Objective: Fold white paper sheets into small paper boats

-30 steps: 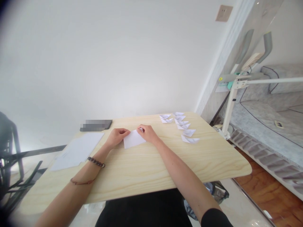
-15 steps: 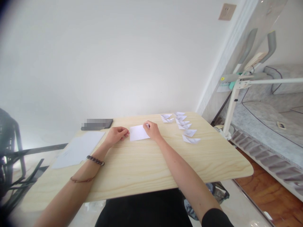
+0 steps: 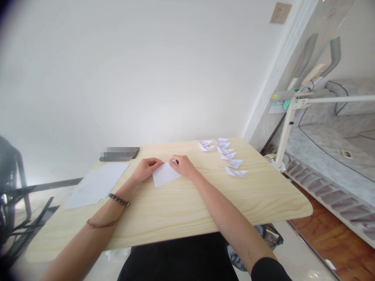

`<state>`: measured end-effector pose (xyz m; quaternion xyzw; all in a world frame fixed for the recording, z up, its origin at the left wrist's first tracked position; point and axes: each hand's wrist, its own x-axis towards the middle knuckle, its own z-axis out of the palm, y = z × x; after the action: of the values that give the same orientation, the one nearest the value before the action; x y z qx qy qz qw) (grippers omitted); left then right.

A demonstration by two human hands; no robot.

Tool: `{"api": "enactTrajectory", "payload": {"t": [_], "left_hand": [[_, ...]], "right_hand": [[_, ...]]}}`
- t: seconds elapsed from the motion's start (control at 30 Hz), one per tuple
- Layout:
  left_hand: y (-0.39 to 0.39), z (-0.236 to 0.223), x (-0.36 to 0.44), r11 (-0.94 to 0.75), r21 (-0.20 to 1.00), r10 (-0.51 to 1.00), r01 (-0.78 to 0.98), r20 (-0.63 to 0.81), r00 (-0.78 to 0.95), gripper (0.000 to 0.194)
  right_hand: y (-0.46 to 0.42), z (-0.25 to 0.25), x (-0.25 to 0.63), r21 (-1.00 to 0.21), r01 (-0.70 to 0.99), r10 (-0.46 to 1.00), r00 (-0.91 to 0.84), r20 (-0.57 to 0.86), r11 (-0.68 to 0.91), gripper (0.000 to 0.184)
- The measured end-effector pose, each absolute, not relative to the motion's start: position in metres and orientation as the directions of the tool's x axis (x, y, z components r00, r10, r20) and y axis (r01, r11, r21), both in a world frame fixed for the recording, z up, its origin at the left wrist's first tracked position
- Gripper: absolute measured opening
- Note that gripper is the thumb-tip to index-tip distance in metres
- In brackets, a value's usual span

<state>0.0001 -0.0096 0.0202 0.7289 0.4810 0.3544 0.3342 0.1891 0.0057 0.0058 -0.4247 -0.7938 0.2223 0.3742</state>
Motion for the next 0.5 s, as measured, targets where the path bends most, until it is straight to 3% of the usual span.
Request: {"api": "enactTrajectory", "payload": {"t": [0.17,0.5], "left_hand": [[-0.0079,0.0176,0.0022,-0.321,0.823,0.935,0.469,0.196,0.296,0.035],[-0.0008,0.0141,-0.0015,-0.293,0.798,0.955,0.527,0.216,0.203,0.036]], "right_hand": [[0.0049,0.0056,0.1862,-0.660,0.490,0.822,-0.357,0.443,0.569,0.021],[0.0109,0.0064,0.1911,-0.688,0.534,0.861,-0.184,0.474,0.493,0.022]]}}
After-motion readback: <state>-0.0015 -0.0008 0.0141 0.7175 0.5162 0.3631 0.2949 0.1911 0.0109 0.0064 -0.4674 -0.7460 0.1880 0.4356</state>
